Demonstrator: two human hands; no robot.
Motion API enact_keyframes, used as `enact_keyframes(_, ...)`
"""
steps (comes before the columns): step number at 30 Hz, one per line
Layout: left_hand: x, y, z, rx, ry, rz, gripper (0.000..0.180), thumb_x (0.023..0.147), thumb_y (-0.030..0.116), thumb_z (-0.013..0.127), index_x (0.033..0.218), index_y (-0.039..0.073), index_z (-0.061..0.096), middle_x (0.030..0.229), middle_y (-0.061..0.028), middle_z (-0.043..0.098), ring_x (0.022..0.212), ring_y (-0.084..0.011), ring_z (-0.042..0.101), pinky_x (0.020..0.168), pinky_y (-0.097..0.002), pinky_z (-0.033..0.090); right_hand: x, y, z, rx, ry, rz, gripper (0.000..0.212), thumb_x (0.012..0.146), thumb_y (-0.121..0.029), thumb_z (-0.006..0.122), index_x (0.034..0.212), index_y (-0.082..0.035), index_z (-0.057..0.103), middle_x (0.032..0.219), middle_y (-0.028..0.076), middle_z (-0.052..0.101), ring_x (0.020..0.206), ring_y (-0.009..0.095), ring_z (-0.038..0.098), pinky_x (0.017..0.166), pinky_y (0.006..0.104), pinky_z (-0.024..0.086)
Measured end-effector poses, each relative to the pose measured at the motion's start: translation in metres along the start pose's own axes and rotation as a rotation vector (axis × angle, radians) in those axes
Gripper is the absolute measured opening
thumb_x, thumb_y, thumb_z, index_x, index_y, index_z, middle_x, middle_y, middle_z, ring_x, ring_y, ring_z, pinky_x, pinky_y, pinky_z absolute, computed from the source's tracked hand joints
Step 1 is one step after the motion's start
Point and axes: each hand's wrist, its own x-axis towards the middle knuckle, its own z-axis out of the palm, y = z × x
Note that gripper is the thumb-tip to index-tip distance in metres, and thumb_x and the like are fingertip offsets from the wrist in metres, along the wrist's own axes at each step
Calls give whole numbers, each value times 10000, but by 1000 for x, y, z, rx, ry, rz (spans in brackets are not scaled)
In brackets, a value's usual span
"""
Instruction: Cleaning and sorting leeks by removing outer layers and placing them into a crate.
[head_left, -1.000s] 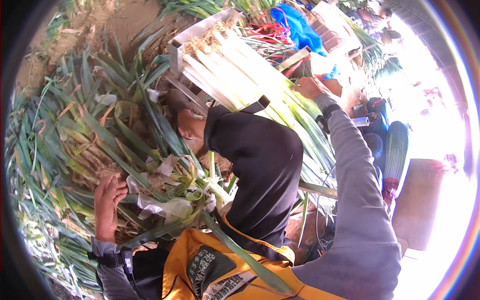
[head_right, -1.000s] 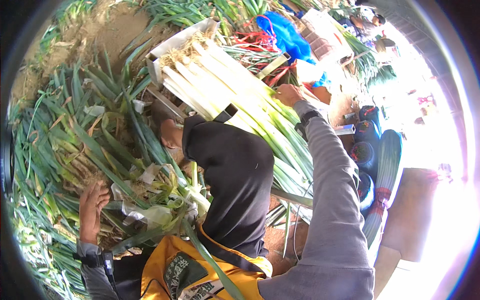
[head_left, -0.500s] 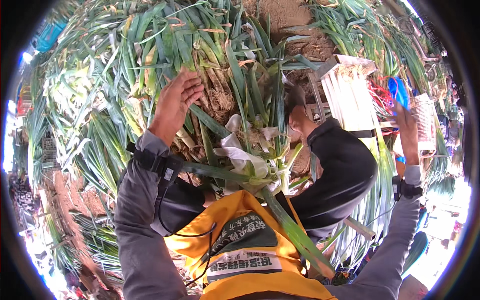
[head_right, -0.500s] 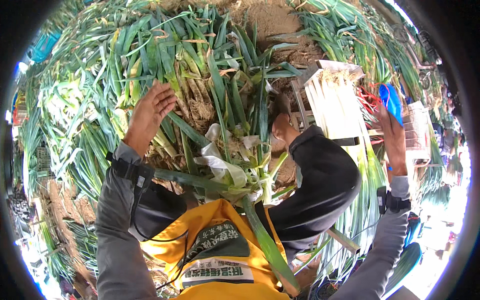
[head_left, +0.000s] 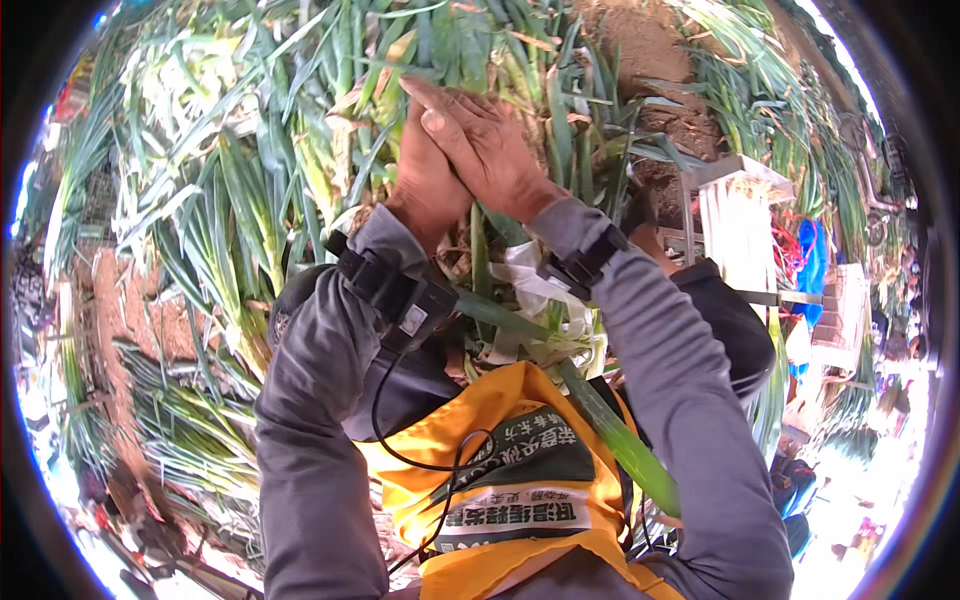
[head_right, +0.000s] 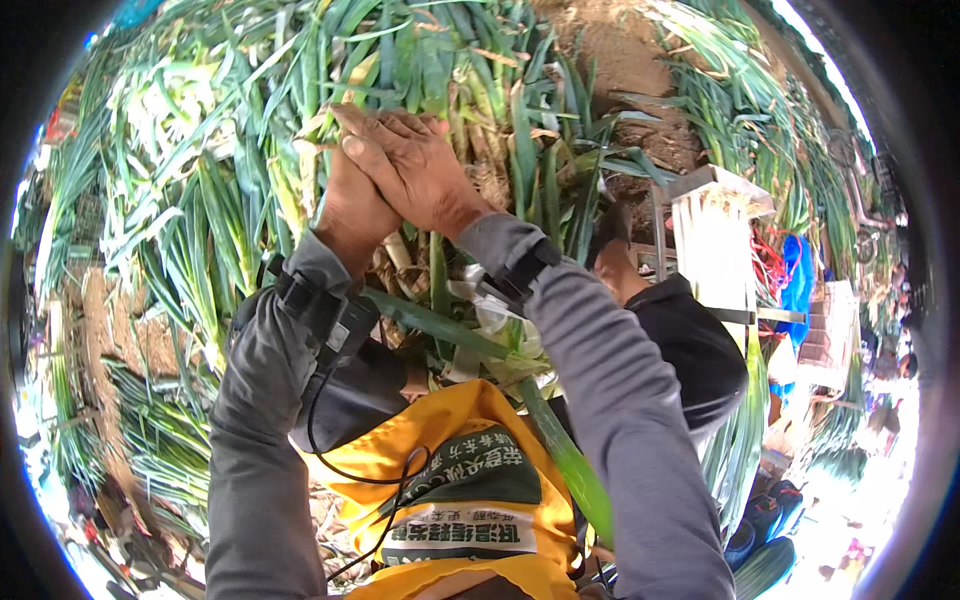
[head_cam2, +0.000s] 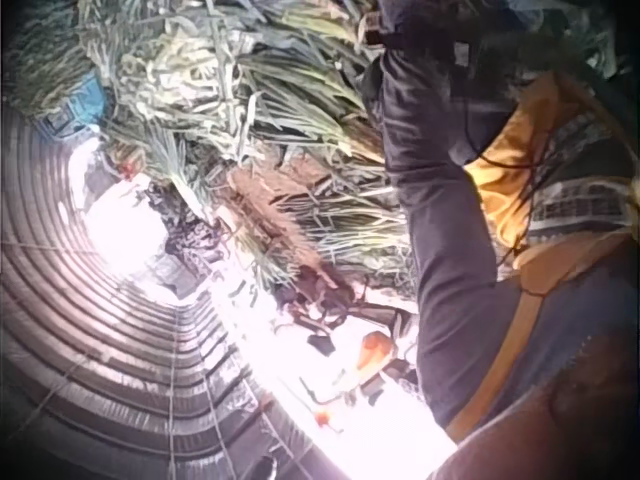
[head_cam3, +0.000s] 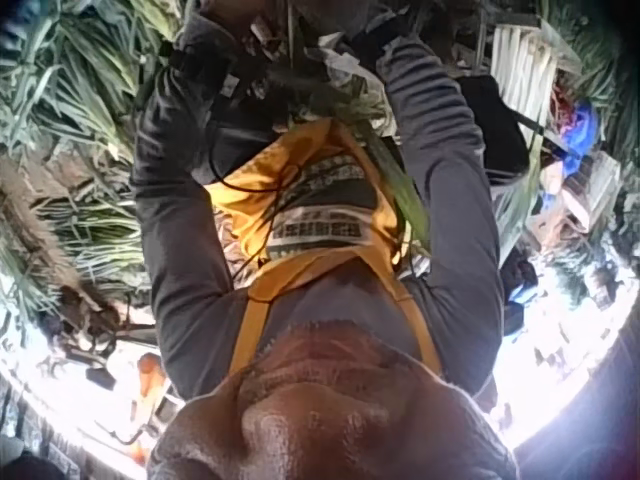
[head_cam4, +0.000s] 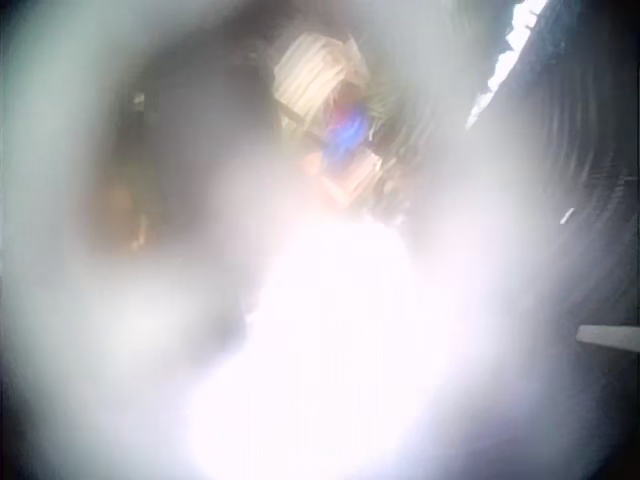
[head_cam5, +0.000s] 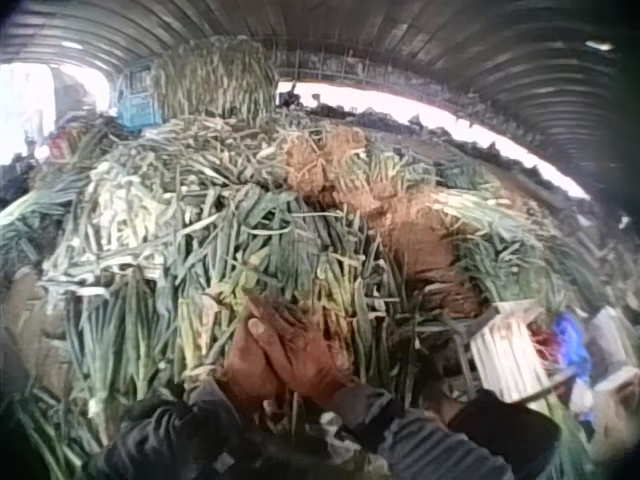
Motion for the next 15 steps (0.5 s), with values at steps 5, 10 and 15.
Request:
enact_keyframes(5, 2, 61, -6, -275, 506, -463, 572, 1013, 504, 345, 1236, -3, 489, 1128, -168, 584, 1061, -230, 576, 1084, -414, 350, -4, 53, 41, -222, -9, 124, 400, 985, -403, 459, 1333, -221, 535, 1217, 156, 605, 1124, 298, 582, 979, 444, 419)
enact_keyframes(10, 27, 93, -7, 148, 542, -135, 699, 1000, 470, 433, 1396, -99, 339, 1309, -245, 477, 1233, -296, 481, 1121, -423, 309, -52, 134, 37, -393, -46, 485, 317, 954, -337, 529, 1198, -147, 599, 1148, 166, 619, 798, 339, 673, 679, 460, 533)
enact_keyframes(15, 29, 102, -11, 198, 556, -202, 513, 978, 342, 553, 1280, -65, 474, 1202, -165, 523, 1158, -245, 519, 1066, -360, 381, -80, 138, 75, -462, -225, 666, 304, 923, -279, 575, 1106, -38, 606, 1076, 200, 618, 864, 368, 659, 746, 467, 524)
